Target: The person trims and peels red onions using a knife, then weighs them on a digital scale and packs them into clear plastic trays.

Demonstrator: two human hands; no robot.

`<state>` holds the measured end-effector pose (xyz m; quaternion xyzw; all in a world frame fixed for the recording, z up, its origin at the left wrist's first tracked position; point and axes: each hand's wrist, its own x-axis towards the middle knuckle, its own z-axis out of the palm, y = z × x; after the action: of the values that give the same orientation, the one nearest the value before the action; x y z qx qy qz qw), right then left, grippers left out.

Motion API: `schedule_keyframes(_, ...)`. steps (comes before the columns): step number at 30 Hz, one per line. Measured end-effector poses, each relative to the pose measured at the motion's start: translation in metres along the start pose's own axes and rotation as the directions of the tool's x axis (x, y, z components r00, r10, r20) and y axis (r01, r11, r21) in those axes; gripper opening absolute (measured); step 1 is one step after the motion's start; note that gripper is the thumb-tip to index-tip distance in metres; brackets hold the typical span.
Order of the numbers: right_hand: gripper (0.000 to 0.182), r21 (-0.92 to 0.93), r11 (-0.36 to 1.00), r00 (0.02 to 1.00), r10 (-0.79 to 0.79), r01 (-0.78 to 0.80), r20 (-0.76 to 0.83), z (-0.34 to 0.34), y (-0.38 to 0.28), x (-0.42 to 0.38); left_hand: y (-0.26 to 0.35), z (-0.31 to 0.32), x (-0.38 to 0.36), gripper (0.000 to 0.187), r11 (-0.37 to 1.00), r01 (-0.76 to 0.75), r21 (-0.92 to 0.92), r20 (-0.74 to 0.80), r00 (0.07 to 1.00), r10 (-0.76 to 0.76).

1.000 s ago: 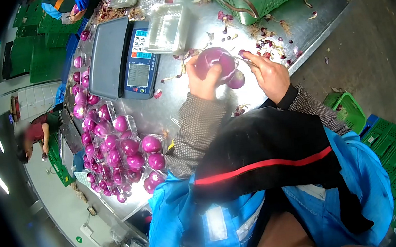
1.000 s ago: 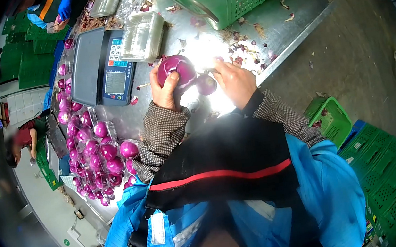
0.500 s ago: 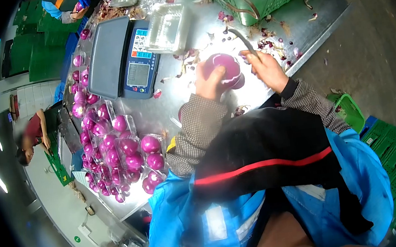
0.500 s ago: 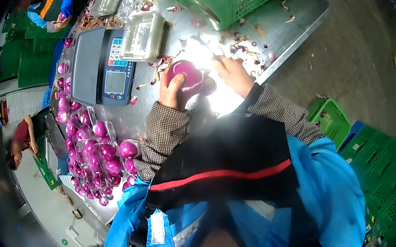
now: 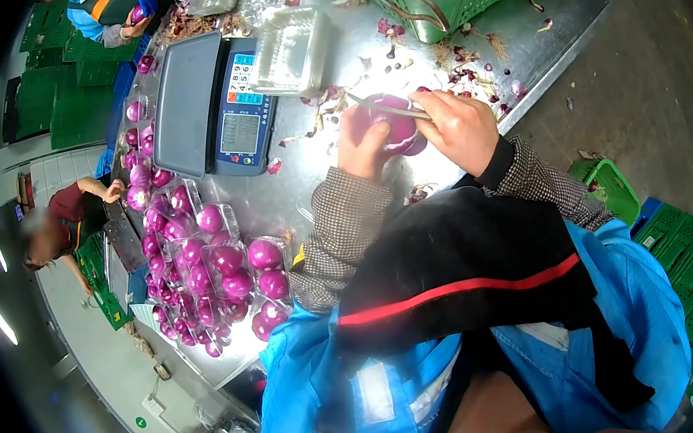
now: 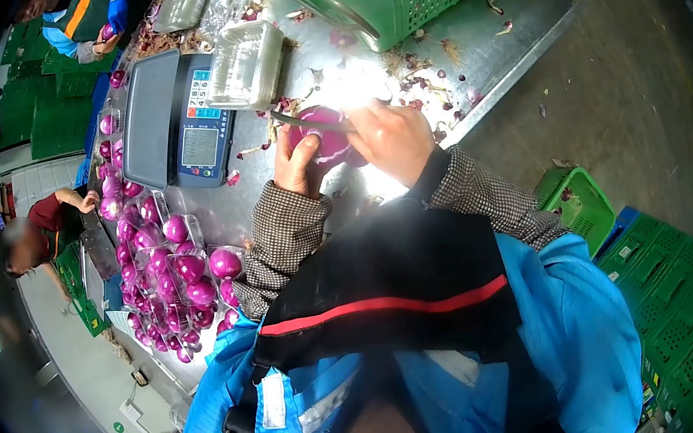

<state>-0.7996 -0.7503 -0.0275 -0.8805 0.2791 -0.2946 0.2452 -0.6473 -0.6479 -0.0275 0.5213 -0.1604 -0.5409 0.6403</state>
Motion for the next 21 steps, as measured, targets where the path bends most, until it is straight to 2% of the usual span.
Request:
schedule_keyframes(2, 0.023, -0.005, 0.998, 0.998, 0.070, -0.070, -0.002, 0.008, 0.005, 0.001, -0.003, -0.003, -0.001, 0.055, 0.998, -0.005, 0.055, -0.011, 1.000, 0.006)
schedule_keyframes(5, 0.016, 0.256, 0.893, 0.927, 0.342, -0.371, 0.153, 0.023, 0.031, 0.000, -0.012, -0.005, -0.002, 0.065, 0.976, -0.139, 0.165, 0.162, 0.980, 0.113)
schedule_keyframes(6, 0.013, 0.391, 0.835, 0.922, 0.353, -0.388, 0.159, 0.029, 0.035, -0.002, -0.008, 0.002, -0.004, 0.068, 0.992, -0.084, 0.098, 0.126, 0.989, 0.071)
schedule_keyframes(9, 0.021, 0.253, 0.822, 0.842, 0.419, -0.510, 0.339, 0.033, 0.049, -0.006, -0.010, -0.004, 0.002, 0.060, 0.984, 0.024, -0.175, 0.139, 0.990, 0.000)
schedule_keyframes(10, 0.026, 0.094, 0.889, 0.872, 0.410, -0.447, 0.269, 0.039, 0.054, -0.011, -0.009, -0.007, 0.003, 0.061, 0.969, 0.047, -0.241, 0.150, 0.989, -0.010)
schedule_keyframes(11, 0.028, 0.056, 0.882, 0.853, 0.433, -0.467, 0.291, 0.038, 0.059, -0.016, -0.009, -0.008, 0.005, 0.061, 0.953, 0.023, -0.302, 0.179, 0.983, 0.033)
schedule_keyframes(13, 0.033, -0.020, 0.871, 0.811, 0.466, -0.491, 0.353, 0.023, 0.047, -0.018, -0.003, -0.011, 0.008, 0.060, 0.966, -0.040, -0.254, 0.162, 0.983, 0.083)
schedule_keyframes(14, 0.037, 0.012, 0.892, 0.840, 0.421, -0.452, 0.342, 0.012, 0.038, -0.016, -0.001, -0.017, 0.007, 0.059, 0.977, -0.014, -0.211, 0.133, 0.990, 0.043)
schedule_keyframes(16, 0.033, 0.079, 0.975, 0.967, 0.191, -0.207, 0.167, 0.002, 0.033, -0.019, 0.004, -0.024, 0.011, 0.059, 0.993, -0.014, -0.115, 0.098, 0.995, 0.025)
schedule_keyframes(17, 0.031, 0.091, 0.993, 0.995, 0.072, -0.078, 0.068, -0.003, 0.032, -0.020, 0.006, -0.024, 0.013, 0.059, 0.994, -0.038, -0.105, 0.120, 0.992, 0.050)
schedule_keyframes(19, 0.036, -0.017, 0.999, 0.996, -0.031, 0.033, 0.089, -0.015, 0.027, -0.018, 0.007, -0.023, 0.016, 0.060, 0.993, -0.079, -0.089, 0.169, 0.981, 0.093)
schedule_keyframes(21, 0.040, -0.099, 0.991, 0.990, -0.083, 0.095, 0.116, -0.020, 0.024, -0.017, 0.008, -0.019, 0.014, 0.067, 0.987, -0.063, -0.145, 0.107, 0.991, 0.079)
